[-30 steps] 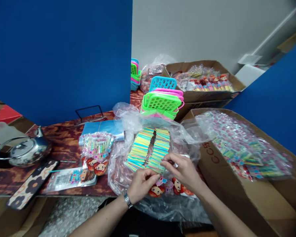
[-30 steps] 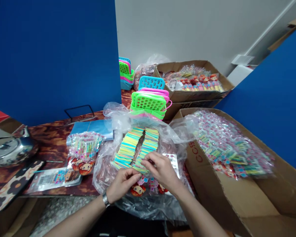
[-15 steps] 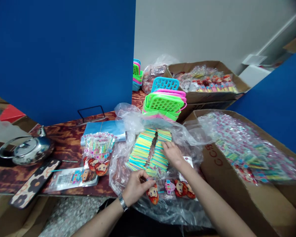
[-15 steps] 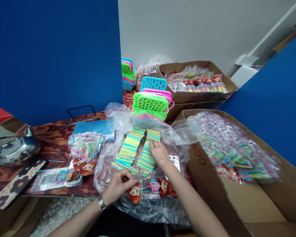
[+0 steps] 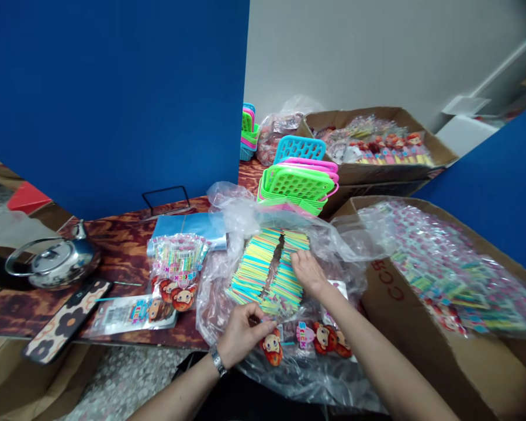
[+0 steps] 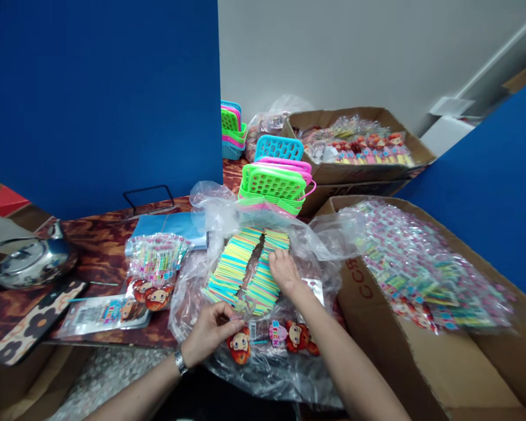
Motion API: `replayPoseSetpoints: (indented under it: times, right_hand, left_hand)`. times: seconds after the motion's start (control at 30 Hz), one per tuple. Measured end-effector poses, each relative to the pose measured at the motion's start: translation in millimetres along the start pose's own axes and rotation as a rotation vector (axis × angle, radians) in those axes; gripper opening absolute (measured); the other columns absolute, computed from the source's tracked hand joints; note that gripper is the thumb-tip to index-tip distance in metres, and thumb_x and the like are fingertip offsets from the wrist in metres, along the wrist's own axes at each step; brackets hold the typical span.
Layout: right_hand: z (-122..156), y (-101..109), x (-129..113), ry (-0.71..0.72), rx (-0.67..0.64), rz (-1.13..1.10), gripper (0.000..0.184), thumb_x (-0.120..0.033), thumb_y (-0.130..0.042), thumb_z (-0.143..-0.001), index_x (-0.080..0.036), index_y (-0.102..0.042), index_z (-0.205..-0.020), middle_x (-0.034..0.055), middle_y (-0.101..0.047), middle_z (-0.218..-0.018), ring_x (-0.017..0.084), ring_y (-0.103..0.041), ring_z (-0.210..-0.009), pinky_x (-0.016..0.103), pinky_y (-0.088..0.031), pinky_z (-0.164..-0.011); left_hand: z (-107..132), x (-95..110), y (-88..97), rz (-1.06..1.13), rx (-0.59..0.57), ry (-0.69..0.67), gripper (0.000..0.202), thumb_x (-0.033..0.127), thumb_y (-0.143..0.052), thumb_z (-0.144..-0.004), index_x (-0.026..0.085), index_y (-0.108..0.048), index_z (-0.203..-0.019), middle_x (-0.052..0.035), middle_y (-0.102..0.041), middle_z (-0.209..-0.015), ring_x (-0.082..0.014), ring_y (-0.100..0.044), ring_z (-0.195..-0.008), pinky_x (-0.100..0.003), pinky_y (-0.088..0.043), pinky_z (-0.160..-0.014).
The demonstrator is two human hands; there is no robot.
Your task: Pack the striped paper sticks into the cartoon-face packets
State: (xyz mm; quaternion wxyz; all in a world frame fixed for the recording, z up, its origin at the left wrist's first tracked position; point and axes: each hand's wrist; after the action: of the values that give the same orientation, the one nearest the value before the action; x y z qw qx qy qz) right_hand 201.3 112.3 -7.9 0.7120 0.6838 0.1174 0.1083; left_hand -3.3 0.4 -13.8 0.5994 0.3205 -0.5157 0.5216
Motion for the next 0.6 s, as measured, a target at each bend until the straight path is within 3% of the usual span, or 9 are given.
replayPoseSetpoints:
  times: [0.13, 0.27, 0.4, 0.6]
  right_hand:
    - [0.7, 1.3, 5.0, -0.033, 0.029, -0.156, 0.018, -0.003, -0.035, -0.081, -0.014, -0.049, -0.084, 0.0154, -0.055, -0.093, 0.024, -0.047, -0.09, 0.035, -0.037, -0.081]
    - [7.2, 11.8, 6.5, -0.084, 0.043, -0.401, 0.012, -0.017, -0.031, -0.088, -0.018, -0.042, -0.083, 0.0088, -0.056, -0.081, 0.019, -0.053, -0.078, 0.032, -0.041, -0.073]
    - [19.8, 20.5, -2.2, -0.073, 0.025, -0.703, 0.022, -0.034, -0.023, -0.092, -0.021, -0.037, -0.082, 0.0003, -0.055, -0.072, 0.012, -0.056, -0.062, 0.025, -0.045, -0.061]
    - [24.6, 18.7, -4.4, -0.111, 0.065, -0.99, 0.031, -0.048, -0.024, -0.089, -0.022, -0.037, -0.079, -0.0028, -0.05, -0.067, 0.011, -0.052, -0.057, 0.023, -0.044, -0.056]
  left_hand:
    - [-0.2, 0.1, 1.7, 0.009, 0.006, 0.002, 0.027, 0.036, -0.07, -0.067, 0.014, -0.053, -0.067, -0.0003, -0.063, -0.06, -0.0116, -0.058, -0.053, -0.021, -0.042, -0.05]
    - [-0.4, 5.0, 1.7, -0.018, 0.025, 0.0, 0.027, 0.036, -0.069, -0.068, 0.013, -0.053, -0.066, 0.0007, -0.061, -0.058, -0.0099, -0.055, -0.051, -0.02, -0.041, -0.05]
    - [-0.8, 10.1, 0.6, -0.026, 0.051, 0.02, 0.029, 0.037, -0.068, -0.068, 0.013, -0.053, -0.066, 0.0014, -0.059, -0.057, -0.0085, -0.051, -0.048, -0.019, -0.038, -0.047]
    - [1.2, 17.7, 2.1, -0.051, 0.075, 0.003, 0.026, 0.035, -0.068, -0.068, 0.013, -0.053, -0.064, 0.0017, -0.058, -0.057, -0.0083, -0.049, -0.051, -0.019, -0.038, -0.05]
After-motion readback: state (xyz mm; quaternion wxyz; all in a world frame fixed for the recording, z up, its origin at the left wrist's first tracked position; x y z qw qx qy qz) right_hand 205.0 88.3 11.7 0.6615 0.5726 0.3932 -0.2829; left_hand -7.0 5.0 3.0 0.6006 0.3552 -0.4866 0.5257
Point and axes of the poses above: each hand's wrist, its own z-axis away from the middle knuckle, its own y-axis out of the back of the hand, x = y × z
